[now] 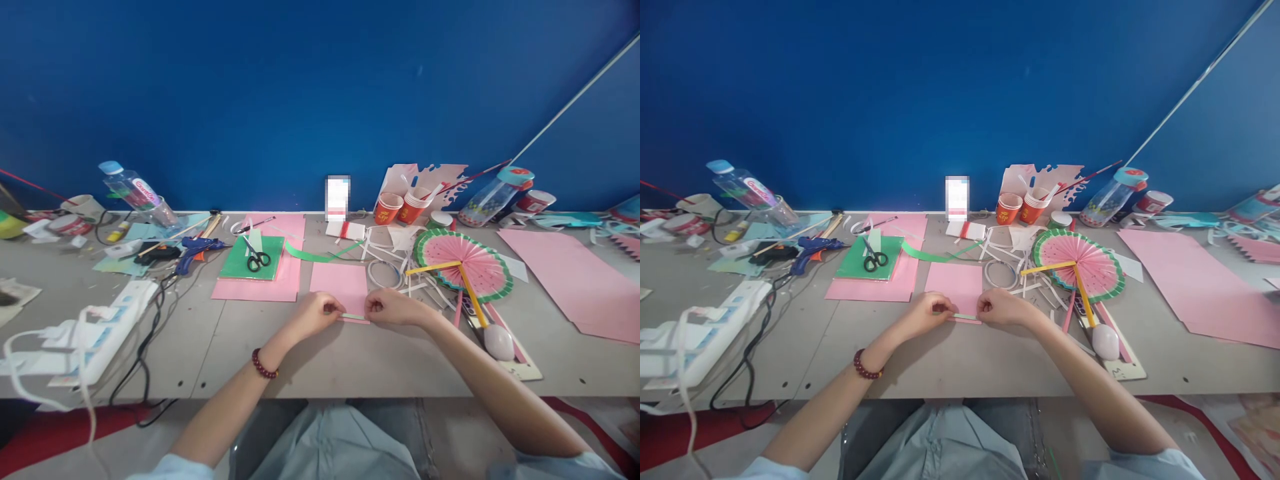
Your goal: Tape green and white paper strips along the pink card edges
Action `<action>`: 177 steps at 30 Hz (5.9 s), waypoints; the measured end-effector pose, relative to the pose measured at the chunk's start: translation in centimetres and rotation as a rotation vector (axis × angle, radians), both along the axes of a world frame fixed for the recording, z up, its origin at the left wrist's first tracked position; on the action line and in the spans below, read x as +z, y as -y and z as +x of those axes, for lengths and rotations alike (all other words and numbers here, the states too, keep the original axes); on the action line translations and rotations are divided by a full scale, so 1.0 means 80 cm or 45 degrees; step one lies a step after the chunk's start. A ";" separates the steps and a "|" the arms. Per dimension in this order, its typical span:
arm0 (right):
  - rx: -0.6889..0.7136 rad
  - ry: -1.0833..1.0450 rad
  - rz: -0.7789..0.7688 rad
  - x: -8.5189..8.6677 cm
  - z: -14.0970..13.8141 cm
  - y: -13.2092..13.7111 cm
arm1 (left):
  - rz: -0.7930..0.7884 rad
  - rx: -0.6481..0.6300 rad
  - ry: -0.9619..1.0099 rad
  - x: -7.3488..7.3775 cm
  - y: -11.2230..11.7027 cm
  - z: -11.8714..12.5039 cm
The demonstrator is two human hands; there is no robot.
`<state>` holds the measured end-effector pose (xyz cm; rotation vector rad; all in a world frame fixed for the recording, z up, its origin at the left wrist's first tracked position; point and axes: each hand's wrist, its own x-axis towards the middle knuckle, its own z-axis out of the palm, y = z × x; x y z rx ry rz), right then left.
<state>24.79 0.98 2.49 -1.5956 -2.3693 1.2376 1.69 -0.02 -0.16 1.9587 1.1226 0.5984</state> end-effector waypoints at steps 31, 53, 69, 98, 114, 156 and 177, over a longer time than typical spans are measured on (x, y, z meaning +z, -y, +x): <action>-0.042 0.064 -0.036 -0.006 -0.006 0.002 | 0.012 -0.006 -0.036 0.007 0.002 0.002; 0.071 0.047 -0.034 0.011 -0.004 -0.002 | 0.034 -0.017 -0.086 0.008 0.003 0.002; -0.011 -0.095 -0.037 0.009 0.008 0.007 | 0.020 0.014 -0.051 0.002 0.001 0.001; -0.067 -0.101 0.360 0.003 0.002 0.047 | -0.262 -0.399 0.169 0.037 0.009 -0.015; -0.305 -0.475 0.074 0.014 -0.007 0.035 | -0.224 -0.064 0.241 0.032 0.000 -0.017; -0.050 -0.218 0.073 -0.010 0.002 0.006 | -0.020 -0.052 -0.013 0.011 0.002 -0.005; -0.055 -0.168 0.175 -0.008 -0.001 0.015 | -0.003 -0.047 -0.062 0.008 0.001 -0.004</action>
